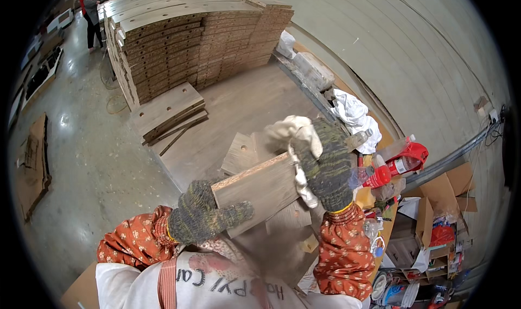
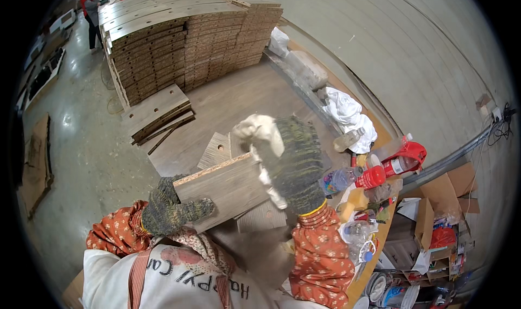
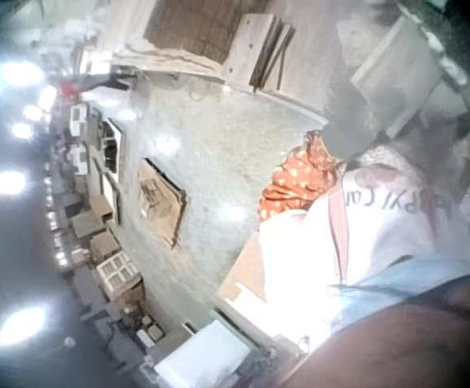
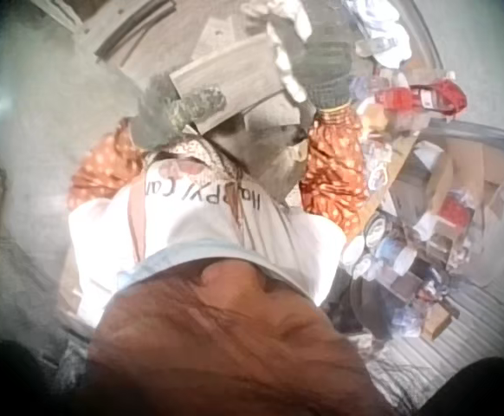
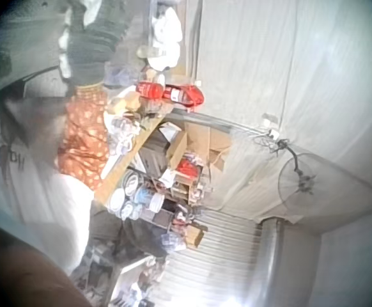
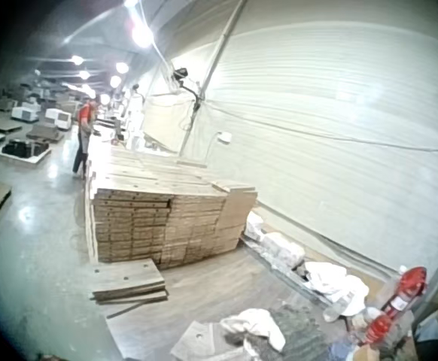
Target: The person wipes individual wooden boards with a cloth and a sponge, handling them one at a time from a stack and placing them into a new pile.
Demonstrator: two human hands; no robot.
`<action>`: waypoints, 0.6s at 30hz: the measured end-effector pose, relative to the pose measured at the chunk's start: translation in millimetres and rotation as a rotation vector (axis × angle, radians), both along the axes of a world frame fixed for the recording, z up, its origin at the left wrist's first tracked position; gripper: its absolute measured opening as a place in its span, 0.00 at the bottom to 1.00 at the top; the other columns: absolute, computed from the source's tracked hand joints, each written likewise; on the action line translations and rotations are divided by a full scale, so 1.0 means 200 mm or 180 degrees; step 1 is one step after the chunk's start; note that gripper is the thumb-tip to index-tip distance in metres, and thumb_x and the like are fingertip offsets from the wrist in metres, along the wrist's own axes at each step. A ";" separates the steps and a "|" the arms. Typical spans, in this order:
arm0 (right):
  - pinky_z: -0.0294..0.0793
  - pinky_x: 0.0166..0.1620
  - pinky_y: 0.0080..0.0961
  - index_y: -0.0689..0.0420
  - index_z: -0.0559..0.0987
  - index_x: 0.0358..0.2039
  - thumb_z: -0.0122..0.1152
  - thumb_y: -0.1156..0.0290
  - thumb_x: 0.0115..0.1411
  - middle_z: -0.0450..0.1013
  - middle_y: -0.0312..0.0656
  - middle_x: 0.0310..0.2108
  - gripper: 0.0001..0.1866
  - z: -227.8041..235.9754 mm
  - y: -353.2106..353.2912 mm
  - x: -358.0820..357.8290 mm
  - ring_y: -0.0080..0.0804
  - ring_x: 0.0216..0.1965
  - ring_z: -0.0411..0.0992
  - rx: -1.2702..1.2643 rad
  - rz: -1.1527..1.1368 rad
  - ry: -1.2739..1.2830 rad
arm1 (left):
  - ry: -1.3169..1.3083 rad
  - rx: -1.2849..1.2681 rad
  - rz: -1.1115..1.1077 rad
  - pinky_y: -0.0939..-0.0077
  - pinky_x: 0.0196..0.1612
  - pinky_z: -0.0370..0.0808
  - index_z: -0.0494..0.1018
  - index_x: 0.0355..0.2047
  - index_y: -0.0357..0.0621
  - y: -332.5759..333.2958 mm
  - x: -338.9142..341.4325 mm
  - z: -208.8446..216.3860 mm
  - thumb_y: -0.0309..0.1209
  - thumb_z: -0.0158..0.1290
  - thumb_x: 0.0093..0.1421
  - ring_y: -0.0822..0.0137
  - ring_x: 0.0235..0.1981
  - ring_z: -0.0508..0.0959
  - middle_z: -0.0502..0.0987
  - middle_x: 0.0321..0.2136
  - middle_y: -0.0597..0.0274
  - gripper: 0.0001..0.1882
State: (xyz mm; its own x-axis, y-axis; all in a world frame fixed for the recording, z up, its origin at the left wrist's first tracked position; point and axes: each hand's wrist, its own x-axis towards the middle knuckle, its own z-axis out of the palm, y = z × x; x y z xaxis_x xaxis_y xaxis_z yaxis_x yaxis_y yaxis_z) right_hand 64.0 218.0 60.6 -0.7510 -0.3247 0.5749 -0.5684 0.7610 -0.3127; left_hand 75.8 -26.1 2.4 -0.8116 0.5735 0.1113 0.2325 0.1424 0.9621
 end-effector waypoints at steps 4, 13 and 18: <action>0.56 0.64 0.48 0.60 0.68 0.57 0.57 0.53 0.55 0.66 0.49 0.56 0.33 -0.07 -0.18 0.02 0.46 0.60 0.62 0.0416 0.0747 -0.0021 | -0.1486 0.1085 -0.0075 0.70 0.46 0.74 0.74 0.47 0.43 0.05 0.03 -0.01 0.39 0.51 0.62 0.67 0.42 0.78 0.78 0.43 0.56 0.17; 0.73 0.30 0.14 0.61 0.72 0.49 0.54 0.69 0.58 0.72 0.43 0.47 0.19 -0.11 -0.05 -0.10 0.23 0.29 0.70 -0.2280 0.1205 -0.1072 | -0.0443 -0.0078 0.0197 0.71 0.38 0.77 0.75 0.46 0.37 0.03 0.00 0.06 0.38 0.66 0.52 0.67 0.34 0.81 0.82 0.33 0.54 0.24; 0.77 0.48 0.41 0.59 0.70 0.56 0.57 0.48 0.55 0.67 0.53 0.54 0.34 -0.09 -0.29 0.07 0.39 0.52 0.69 0.1162 -0.0430 0.0813 | 0.0554 0.0160 0.0297 0.73 0.38 0.77 0.76 0.44 0.38 0.00 -0.01 -0.07 0.37 0.67 0.50 0.69 0.34 0.81 0.81 0.32 0.56 0.24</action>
State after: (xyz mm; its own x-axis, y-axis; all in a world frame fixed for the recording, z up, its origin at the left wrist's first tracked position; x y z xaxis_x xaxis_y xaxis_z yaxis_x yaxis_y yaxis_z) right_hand 77.4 160.0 41.9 -0.6497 -0.4493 0.6132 -0.4805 0.8678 0.1267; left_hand 73.8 -26.7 -12.2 -0.8269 0.4869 0.2812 0.3840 0.1238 0.9150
